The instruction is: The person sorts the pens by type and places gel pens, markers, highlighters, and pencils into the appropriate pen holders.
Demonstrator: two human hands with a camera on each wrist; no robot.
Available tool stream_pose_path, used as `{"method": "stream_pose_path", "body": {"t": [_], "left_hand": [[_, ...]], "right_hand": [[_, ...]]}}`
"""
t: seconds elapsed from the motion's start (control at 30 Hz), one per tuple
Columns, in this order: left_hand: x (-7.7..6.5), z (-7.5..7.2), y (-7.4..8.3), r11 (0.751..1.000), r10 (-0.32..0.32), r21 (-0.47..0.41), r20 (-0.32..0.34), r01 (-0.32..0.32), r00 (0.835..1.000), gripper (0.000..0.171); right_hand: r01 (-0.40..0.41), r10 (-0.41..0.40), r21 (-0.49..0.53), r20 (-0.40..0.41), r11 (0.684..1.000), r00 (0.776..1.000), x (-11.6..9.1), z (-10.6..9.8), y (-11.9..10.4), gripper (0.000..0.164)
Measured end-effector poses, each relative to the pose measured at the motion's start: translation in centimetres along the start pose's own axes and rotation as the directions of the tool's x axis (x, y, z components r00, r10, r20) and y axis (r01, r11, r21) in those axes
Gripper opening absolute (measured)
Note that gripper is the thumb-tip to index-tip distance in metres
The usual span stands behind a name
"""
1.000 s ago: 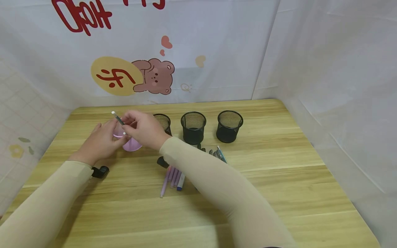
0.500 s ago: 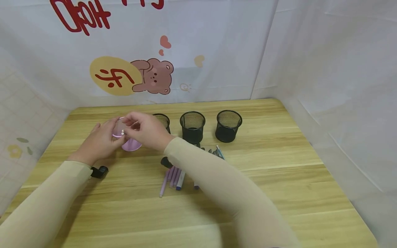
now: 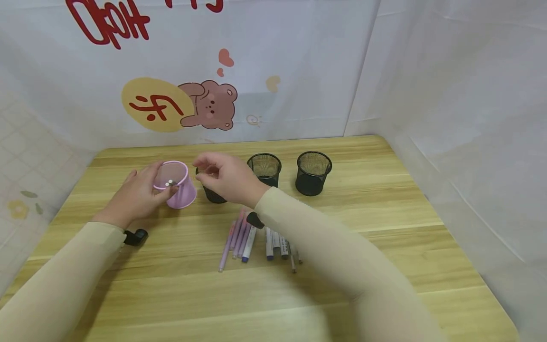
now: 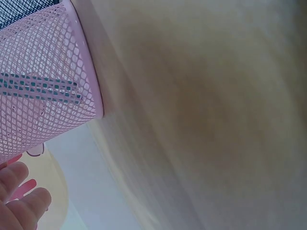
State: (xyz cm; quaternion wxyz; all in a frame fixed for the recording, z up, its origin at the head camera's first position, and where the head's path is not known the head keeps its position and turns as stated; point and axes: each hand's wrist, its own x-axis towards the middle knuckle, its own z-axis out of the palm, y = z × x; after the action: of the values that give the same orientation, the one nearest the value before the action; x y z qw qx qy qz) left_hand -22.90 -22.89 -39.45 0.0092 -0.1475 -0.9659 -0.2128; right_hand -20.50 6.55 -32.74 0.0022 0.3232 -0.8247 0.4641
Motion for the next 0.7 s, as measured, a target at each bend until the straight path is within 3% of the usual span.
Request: {"method": "stream_pose_path", "body": {"t": [0.17, 0.5, 0.7], "left_hand": [[-0.1, -0.1, 0.1, 1.000, 0.005, 0.001, 0.002, -0.005, 1.000, 0.098], [-0.3, -0.1, -0.1, 1.000, 0.000, 0.008, -0.001, 0.000, 1.000, 0.097], [-0.1, 0.0, 0.0, 1.000, 0.002, 0.000, -0.004, -0.002, 1.000, 0.097]], "right_hand": [[0.025, -0.025, -0.085, 0.008, 0.996, 1.000, -1.9, -1.9, 0.6, 0.031], [-0.061, 0.067, -0.175, 0.026, 0.983, 0.997, -5.6, -5.2, 2.8, 0.040], [-0.052, 0.068, -0.292, 0.045, 0.955, 0.997, -7.9, -7.0, 3.8, 0.038]]}}
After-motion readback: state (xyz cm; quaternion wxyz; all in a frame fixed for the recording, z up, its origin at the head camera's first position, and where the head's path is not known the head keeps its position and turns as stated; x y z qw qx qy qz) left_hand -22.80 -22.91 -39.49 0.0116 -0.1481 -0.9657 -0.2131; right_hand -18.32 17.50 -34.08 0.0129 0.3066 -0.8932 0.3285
